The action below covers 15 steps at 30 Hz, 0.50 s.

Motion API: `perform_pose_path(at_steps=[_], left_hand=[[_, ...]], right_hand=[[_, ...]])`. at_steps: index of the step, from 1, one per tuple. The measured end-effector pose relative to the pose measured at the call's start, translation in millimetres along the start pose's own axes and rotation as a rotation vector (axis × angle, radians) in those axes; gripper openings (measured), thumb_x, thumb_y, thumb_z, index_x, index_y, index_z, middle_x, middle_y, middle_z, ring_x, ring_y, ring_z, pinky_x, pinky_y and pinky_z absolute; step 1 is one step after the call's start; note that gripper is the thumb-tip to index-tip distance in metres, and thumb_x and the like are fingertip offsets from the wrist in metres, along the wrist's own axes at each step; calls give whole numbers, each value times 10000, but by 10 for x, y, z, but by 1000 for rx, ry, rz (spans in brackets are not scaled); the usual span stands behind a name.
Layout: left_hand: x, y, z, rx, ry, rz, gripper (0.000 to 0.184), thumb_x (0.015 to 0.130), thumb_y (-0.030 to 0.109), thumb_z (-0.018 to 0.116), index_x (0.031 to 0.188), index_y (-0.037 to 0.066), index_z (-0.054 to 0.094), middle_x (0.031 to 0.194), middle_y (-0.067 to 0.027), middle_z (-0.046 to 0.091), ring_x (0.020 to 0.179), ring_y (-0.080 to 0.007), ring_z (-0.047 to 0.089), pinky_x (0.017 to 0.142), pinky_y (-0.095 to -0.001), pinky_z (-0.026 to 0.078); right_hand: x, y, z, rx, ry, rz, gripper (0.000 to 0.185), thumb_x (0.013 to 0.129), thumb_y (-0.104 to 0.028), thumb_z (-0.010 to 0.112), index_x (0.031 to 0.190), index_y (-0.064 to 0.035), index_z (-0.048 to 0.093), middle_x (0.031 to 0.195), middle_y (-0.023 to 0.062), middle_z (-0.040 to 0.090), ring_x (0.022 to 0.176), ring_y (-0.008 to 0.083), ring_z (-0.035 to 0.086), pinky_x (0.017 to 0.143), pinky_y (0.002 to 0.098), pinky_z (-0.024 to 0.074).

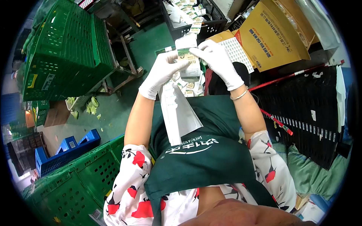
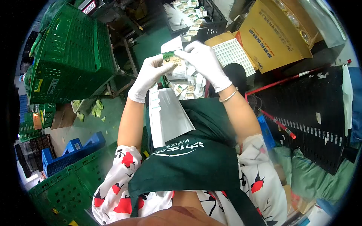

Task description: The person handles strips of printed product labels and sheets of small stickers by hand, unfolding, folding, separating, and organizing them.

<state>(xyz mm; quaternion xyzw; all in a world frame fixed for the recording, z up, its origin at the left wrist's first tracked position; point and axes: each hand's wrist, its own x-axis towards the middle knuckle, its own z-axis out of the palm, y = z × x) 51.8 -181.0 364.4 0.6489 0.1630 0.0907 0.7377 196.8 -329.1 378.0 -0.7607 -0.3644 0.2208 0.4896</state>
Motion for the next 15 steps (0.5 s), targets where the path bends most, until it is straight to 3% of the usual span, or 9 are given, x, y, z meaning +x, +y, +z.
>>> perform_pose_path(at_steps=[2,4,6,8,10,12,15], left_hand=[[-9,-7,-13,-81,-1,-23,312,925,189,687,1164,-13,681,1023,-31,703,889,-65,624,811,-229,505],[41,-22,-56,-174,74,-20,325,938,179,674,1182,-35,664,1069,-42,697,934,-72,619,842,-232,495],[68,-15,-51,-242,87,40,321,932,163,674,1188,-31,664,1072,-43,700,925,-72,619,834,-235,496],[90,-80,-48,-157,78,59,318,926,148,673,1193,-26,664,1074,-44,702,921,-70,619,830,-235,496],[78,-64,-2,-94,46,67,315,918,130,672,1200,-11,666,1063,-42,706,909,-65,616,823,-234,496],[73,-66,49,-33,19,70,306,921,134,670,1194,-5,669,1050,-40,706,902,-62,617,817,-233,498],[67,-82,71,10,8,28,301,920,139,675,1187,2,672,985,-22,702,861,-51,612,784,-223,496]], right_hand=[[-29,40,-29,201,-268,49,303,872,-319,744,841,-25,679,670,11,583,621,56,517,577,242,445],[-158,-83,-112,29,-436,6,303,879,-329,722,856,-29,681,692,7,602,630,62,508,589,253,432],[-205,-39,-138,-44,-432,4,321,894,-346,705,874,-26,685,706,20,630,644,63,539,606,248,447],[-193,-9,-113,92,-131,55,226,954,-259,640,955,-38,688,686,-14,613,578,19,517,518,178,401],[-148,-21,-165,281,21,24,227,950,-223,645,1054,-26,687,837,18,671,656,28,552,573,172,427],[-120,-59,-109,349,101,-30,195,896,-162,719,1019,-17,677,807,27,680,697,41,591,651,200,491],[-78,-59,26,86,168,-136,263,840,-184,773,1033,-42,665,828,46,691,686,62,614,636,226,508]])
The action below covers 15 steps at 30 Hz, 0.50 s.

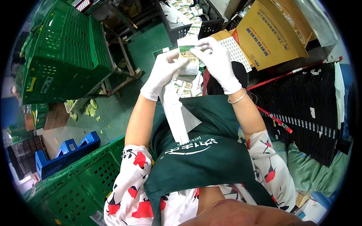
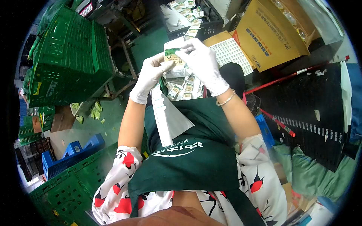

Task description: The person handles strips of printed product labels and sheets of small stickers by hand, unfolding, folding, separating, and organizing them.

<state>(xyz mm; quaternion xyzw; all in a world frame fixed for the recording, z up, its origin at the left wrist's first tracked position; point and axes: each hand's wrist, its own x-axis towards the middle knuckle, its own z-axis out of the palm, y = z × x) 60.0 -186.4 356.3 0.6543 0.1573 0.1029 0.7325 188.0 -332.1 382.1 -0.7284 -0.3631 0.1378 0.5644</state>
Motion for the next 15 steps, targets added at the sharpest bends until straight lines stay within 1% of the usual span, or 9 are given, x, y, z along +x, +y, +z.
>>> perform_pose_path(at_steps=[3,5,6,8,9,10,11,13,15], left_hand=[[-17,12,-10,34,6,-1,303,919,160,682,1183,11,675,922,5,684,799,-29,585,722,-204,475],[-76,95,-4,17,21,12,303,923,175,683,1178,13,677,909,16,674,785,-18,571,707,-196,465],[-78,89,-8,-27,19,12,302,926,178,682,1178,11,677,919,18,673,792,-18,571,711,-194,463],[-72,73,-29,-117,12,12,302,932,185,679,1176,6,677,939,22,671,808,-18,570,719,-189,461],[-36,52,-115,-173,4,-57,303,939,176,673,1176,-13,670,1017,8,680,879,-38,590,786,-202,477],[-1,24,-154,-192,17,-35,299,942,172,670,1172,-20,670,1032,1,683,888,-44,592,796,-206,478],[15,-4,-181,-212,31,-14,296,945,168,667,1167,-27,669,1047,-7,687,897,-50,593,805,-210,478],[-7,65,-105,-192,60,18,285,930,145,667,1154,-31,675,1023,-19,696,878,-50,591,796,-213,478],[-9,66,-64,-121,86,42,280,919,136,666,1146,-28,680,1014,-25,700,871,-52,591,791,-214,479]], right_hand=[[12,95,94,-310,144,-91,337,803,-257,804,1013,-43,649,837,65,695,705,136,654,648,267,525],[39,151,45,-294,126,-38,382,793,-300,812,1015,-34,649,805,50,689,712,129,645,669,284,524],[47,128,-32,42,-109,140,358,808,-321,799,967,-30,664,763,45,672,699,98,612,672,288,511],[-7,103,-73,35,-284,130,329,822,-320,787,927,-30,672,749,42,664,685,80,585,657,274,498],[-46,74,-92,31,-371,123,317,829,-319,780,908,-31,676,742,40,660,678,70,572,650,268,492],[-98,-38,-147,69,-499,147,293,848,-318,760,879,-36,685,746,36,660,659,73,559,643,260,486],[-136,98,-137,-76,-547,-11,201,879,-222,740,929,-37,680,740,-11,635,624,35,554,561,214,454],[-169,-75,-186,-125,-456,95,197,886,-197,728,983,-33,678,795,8,659,705,63,603,671,223,498],[-102,33,-194,107,-164,-1,261,858,-205,756,1023,-21,670,934,53,695,855,101,642,777,263,523]])
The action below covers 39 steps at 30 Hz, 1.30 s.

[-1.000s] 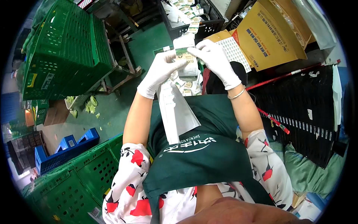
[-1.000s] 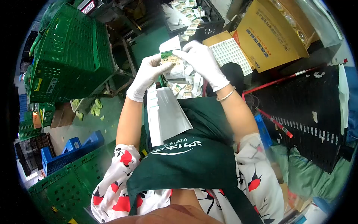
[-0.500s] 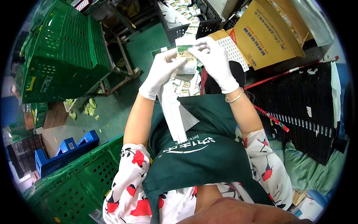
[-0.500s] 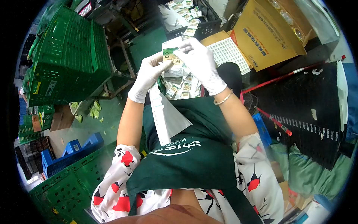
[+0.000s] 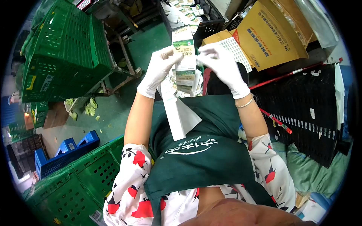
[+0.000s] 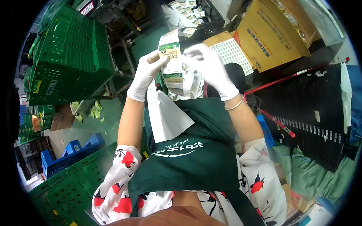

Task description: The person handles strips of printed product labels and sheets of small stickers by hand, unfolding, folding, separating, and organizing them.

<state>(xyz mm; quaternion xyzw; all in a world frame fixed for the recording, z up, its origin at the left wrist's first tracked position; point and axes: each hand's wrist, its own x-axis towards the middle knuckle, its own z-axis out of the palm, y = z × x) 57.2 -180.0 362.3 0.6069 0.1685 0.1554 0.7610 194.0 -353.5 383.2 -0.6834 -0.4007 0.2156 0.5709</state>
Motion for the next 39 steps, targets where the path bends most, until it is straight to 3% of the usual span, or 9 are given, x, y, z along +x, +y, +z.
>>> perform_pose_path(at_steps=[5,10,14,18,22,28,33,36,39], left_hand=[[11,-104,45,162,-74,20,251,905,153,675,1112,15,700,846,28,669,705,-9,544,660,-189,446],[-42,-5,34,170,-103,-76,349,909,97,688,1230,-33,645,1068,-29,698,908,-65,609,833,-236,500],[-73,-14,-41,-23,-84,-92,299,936,140,666,1177,-36,661,1034,-36,694,901,-75,617,830,-235,500],[23,-53,-111,-108,-17,-76,292,939,134,658,1168,-48,661,1040,-47,696,917,-83,624,837,-242,502],[-3,-48,-37,13,-32,-31,285,921,136,673,1156,-25,675,1032,-34,699,891,-69,618,810,-238,502],[-7,-100,25,157,-97,-59,282,907,158,693,1147,11,694,850,18,677,698,-8,530,618,-189,440],[-26,-114,-29,140,-103,-75,297,913,106,694,1170,-41,671,1038,-40,708,894,-62,615,826,-229,496],[-39,-71,-62,69,48,56,250,931,110,653,1139,-22,691,976,-29,704,843,-62,611,779,-223,501],[36,-31,-85,196,272,196,284,923,89,661,1179,-34,671,1023,-41,709,873,-63,612,795,-231,510]], right_hand=[[135,-8,104,18,186,-84,278,844,-87,732,1089,-1,634,1003,74,675,901,137,648,833,275,531],[192,-7,223,-468,365,-95,385,786,-197,811,1077,-19,632,970,83,656,858,128,659,778,292,542],[178,103,94,99,-143,223,310,823,-251,790,957,1,667,810,62,689,745,116,653,700,278,531],[-8,-105,72,-144,-381,176,242,857,-262,749,955,-46,701,879,73,695,776,146,653,752,293,527],[53,-41,-23,42,9,36,272,864,-114,720,1097,6,649,1056,110,670,968,152,650,886,287,521],[213,-97,197,8,80,-102,244,843,51,631,1082,4,631,1103,114,588,1038,183,648,899,285,538],[255,60,263,-692,327,-325,436,791,-197,791,1151,-48,595,1079,127,589,1006,246,629,872,351,521],[229,123,150,-531,376,-68,499,801,-270,806,1189,-27,608,1044,95,622,926,183,613,838,314,514],[-5,-51,183,-154,-44,146,425,807,-210,803,1149,-20,636,960,60,669,872,125,618,823,274,512]])
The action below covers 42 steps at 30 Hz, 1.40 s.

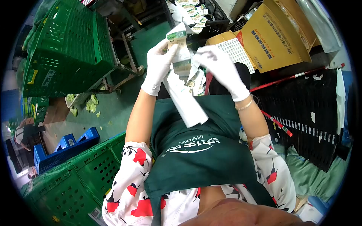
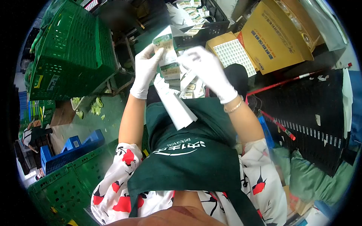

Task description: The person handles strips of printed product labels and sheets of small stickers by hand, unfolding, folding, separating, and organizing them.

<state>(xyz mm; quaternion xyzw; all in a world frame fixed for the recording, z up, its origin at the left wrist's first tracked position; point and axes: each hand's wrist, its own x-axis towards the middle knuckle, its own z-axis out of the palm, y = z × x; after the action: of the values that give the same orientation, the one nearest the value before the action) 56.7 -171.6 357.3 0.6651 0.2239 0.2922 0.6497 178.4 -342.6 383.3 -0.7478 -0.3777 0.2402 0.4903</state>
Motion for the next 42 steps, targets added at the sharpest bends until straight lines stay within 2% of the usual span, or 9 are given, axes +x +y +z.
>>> perform_pose_path(at_steps=[3,4,9,13,22,28,31,38,42], left_hand=[[38,29,35,165,183,151,293,913,92,682,1191,1,676,965,-20,714,828,-49,601,750,-221,509],[51,26,32,210,219,179,289,915,95,683,1190,5,678,952,-20,714,816,-47,601,734,-220,509],[11,161,27,-69,310,44,193,941,90,657,1104,-7,691,884,-9,696,748,-36,575,662,-212,492],[43,39,40,12,391,246,178,948,102,660,1070,-24,684,892,-9,689,775,-45,579,686,-214,485],[13,49,144,216,436,292,261,953,118,668,1174,-19,667,960,-39,704,849,-59,585,773,-226,486],[62,-21,88,243,488,283,227,944,111,659,1124,-25,686,899,-37,697,794,-56,578,725,-228,480],[121,-116,-80,183,436,127,205,946,133,658,1063,-30,698,866,-20,686,764,-56,565,693,-226,464],[-18,85,-86,-197,-300,-134,377,914,112,677,1255,-39,622,1085,-32,694,961,-63,593,863,-227,473],[-92,141,-55,-92,-473,-183,422,908,149,694,1293,-4,612,1026,5,675,892,-38,568,822,-225,478]], right_hand=[[-298,-137,128,129,-295,54,378,807,-179,797,1119,-17,657,943,41,670,864,89,601,828,245,504],[-344,-125,187,108,-274,-8,459,818,-281,786,1109,38,630,934,73,662,842,130,628,784,266,517],[-413,-135,278,17,-218,28,372,871,-212,731,1181,-28,638,849,86,678,755,98,608,728,262,513],[-412,-233,237,77,-302,138,425,886,-191,711,1280,-60,618,839,72,688,741,78,592,742,247,510],[-313,-228,367,-274,-27,-333,327,915,-84,643,1242,-94,641,1021,94,661,964,210,658,856,313,523],[-376,-164,466,-135,-59,-550,298,902,-56,627,1197,-76,657,946,92,659,868,218,664,744,329,543],[-565,-468,190,504,-484,106,286,931,-69,621,1213,-36,649,912,42,656,821,106,638,702,270,533],[-58,-52,-353,468,-237,184,337,1024,-308,512,1000,-18,680,745,-44,552,570,18,430,485,176,305],[167,58,-287,186,-218,-103,341,994,-323,562,931,-22,708,688,-46,528,591,42,417,534,221,332]])
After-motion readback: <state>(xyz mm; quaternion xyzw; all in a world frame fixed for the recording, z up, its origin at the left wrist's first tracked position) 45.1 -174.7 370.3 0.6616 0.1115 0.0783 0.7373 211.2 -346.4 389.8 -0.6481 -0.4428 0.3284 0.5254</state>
